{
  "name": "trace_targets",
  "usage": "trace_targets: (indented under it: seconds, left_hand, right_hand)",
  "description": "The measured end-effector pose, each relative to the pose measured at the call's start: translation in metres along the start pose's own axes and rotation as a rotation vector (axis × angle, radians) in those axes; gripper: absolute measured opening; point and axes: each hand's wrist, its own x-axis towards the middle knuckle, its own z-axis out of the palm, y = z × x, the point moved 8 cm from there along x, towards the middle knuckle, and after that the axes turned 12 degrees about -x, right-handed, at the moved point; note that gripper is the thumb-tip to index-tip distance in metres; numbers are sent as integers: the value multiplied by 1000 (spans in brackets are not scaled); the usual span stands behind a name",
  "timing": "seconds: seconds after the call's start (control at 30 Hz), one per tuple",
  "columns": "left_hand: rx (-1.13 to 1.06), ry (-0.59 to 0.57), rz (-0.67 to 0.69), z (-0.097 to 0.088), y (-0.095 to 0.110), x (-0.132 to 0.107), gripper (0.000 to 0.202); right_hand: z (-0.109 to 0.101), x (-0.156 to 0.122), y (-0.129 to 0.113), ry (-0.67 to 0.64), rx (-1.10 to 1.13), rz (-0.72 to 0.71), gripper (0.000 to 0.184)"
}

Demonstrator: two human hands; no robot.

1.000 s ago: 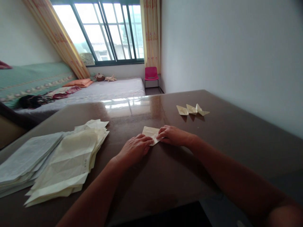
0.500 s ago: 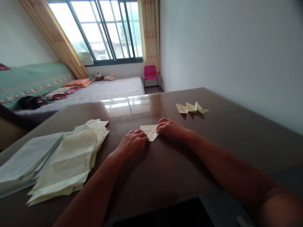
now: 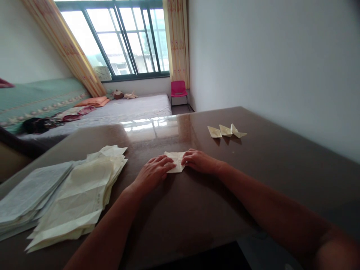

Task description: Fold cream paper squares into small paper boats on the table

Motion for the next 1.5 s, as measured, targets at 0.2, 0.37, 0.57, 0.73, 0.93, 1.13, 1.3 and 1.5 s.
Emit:
trace_targets:
  seconds: [0.2, 0.37, 0.57, 0.73, 0.93, 1.13, 1.3, 1.5]
  left_hand:
    - [-175, -66, 58, 9, 30, 4, 25]
    - [-362, -83, -65, 15, 28, 5, 28]
    - [-330, -54, -375, 24, -9, 5, 29]
    - [-251, -4, -436, 25, -11, 6, 21]
    - [-331, 58, -458, 25, -11, 7, 20]
    - [-302, 66, -436, 25, -9, 7, 25]
    - [-268, 55, -414, 25, -6, 8, 25]
    - [-172, 72, -399, 26, -4, 6, 24]
  right_hand:
    - [-2, -3, -2, -93, 131, -34, 15]
    - [3, -9, 1, -222, 225, 4, 16]
    - [7, -10, 3, -278, 278, 68, 15]
    - [6, -12, 6, -284, 233, 106, 16]
    - [7, -13, 3, -315, 254, 129, 20]
    - [6, -12, 1, -321, 230, 65, 23]
    - [2, -14, -11, -313, 174, -105, 25]
    - [2, -15, -14, -321, 153, -163, 27]
